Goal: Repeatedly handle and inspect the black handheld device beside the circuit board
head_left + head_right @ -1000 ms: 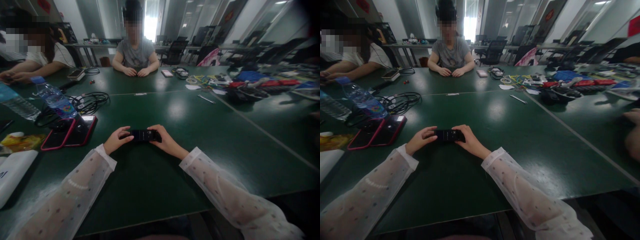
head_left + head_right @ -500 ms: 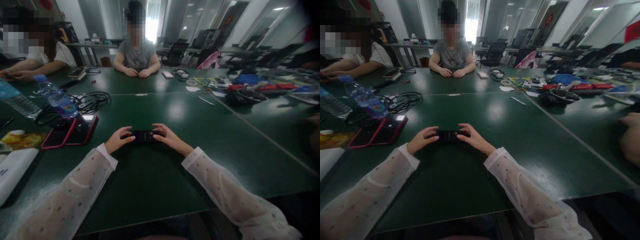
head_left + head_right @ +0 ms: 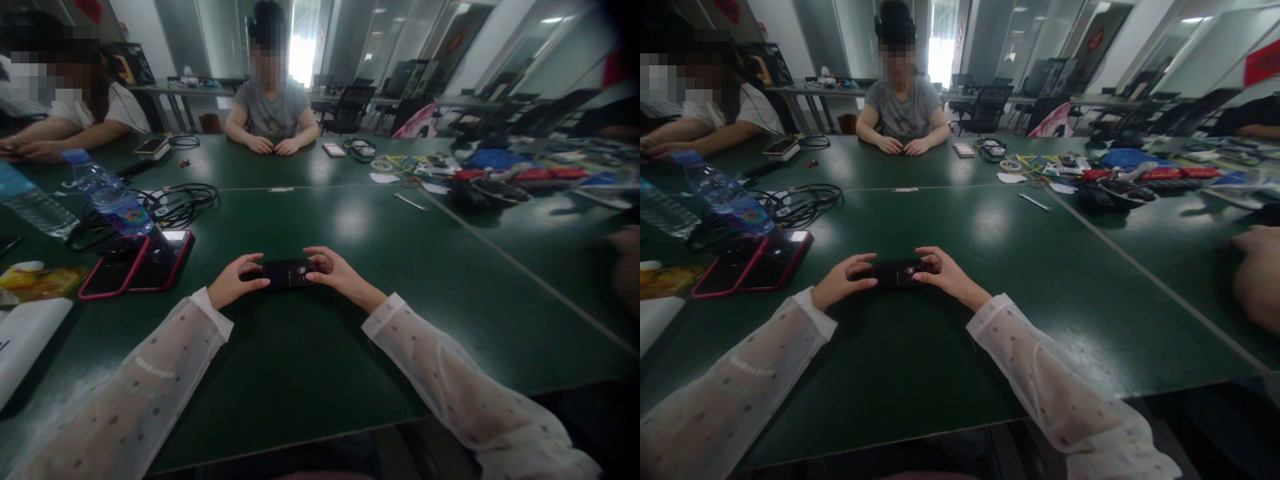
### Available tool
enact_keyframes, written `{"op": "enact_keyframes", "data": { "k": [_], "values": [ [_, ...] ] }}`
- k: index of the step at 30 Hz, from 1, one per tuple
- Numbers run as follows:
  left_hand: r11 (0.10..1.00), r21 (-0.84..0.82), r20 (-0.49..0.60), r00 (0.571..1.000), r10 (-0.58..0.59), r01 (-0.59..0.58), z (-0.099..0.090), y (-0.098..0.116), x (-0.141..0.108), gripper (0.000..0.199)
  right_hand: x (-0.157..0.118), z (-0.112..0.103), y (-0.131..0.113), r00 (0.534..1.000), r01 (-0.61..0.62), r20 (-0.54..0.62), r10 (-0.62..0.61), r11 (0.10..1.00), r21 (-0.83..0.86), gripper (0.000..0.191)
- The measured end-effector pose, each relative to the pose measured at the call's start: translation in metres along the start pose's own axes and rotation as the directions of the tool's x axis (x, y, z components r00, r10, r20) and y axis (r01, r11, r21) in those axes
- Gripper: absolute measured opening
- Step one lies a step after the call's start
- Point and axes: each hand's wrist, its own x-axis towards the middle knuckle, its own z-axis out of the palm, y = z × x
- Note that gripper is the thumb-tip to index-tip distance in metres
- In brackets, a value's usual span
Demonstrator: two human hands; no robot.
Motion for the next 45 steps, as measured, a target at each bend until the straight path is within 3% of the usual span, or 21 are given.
{"op": "enact_keyframes", "data": {
  "k": [10,22,32,39,45],
  "values": [
    [0.993,-0.112,-0.018,1.0,-0.025,0.023,0.002,0.001,0.002,0.068,-0.002,0.002,-0.006,0.999,-0.029,0.032,0.033,0.992,-0.124,0.046],
    [0.991,-0.128,-0.04,0.999,-0.037,0.032,0.005,0.002,0.005,0.063,0.001,0.004,0.003,0.998,0.059,0.019,-0.056,0.968,-0.245,0.038],
    [0.99,-0.107,-0.079,0.992,-0.096,0.087,0.007,0.013,0.001,0.062,-0.001,0.004,-0.001,0.986,0.168,0.065,-0.156,0.946,-0.276,0.057],
    [0.995,-0.072,-0.095,0.993,-0.074,0.068,0.009,0.021,-0.002,0.052,-0.009,0.013,-0.007,0.99,0.13,0.097,-0.105,0.944,-0.303,0.062],
    [0.997,-0.078,-0.09,0.996,-0.028,0.021,0.008,0.013,0.002,0.046,-0.011,0.026,-0.001,0.973,0.195,-0.011,-0.231,0.846,-0.496,0.053]
  ]
}}
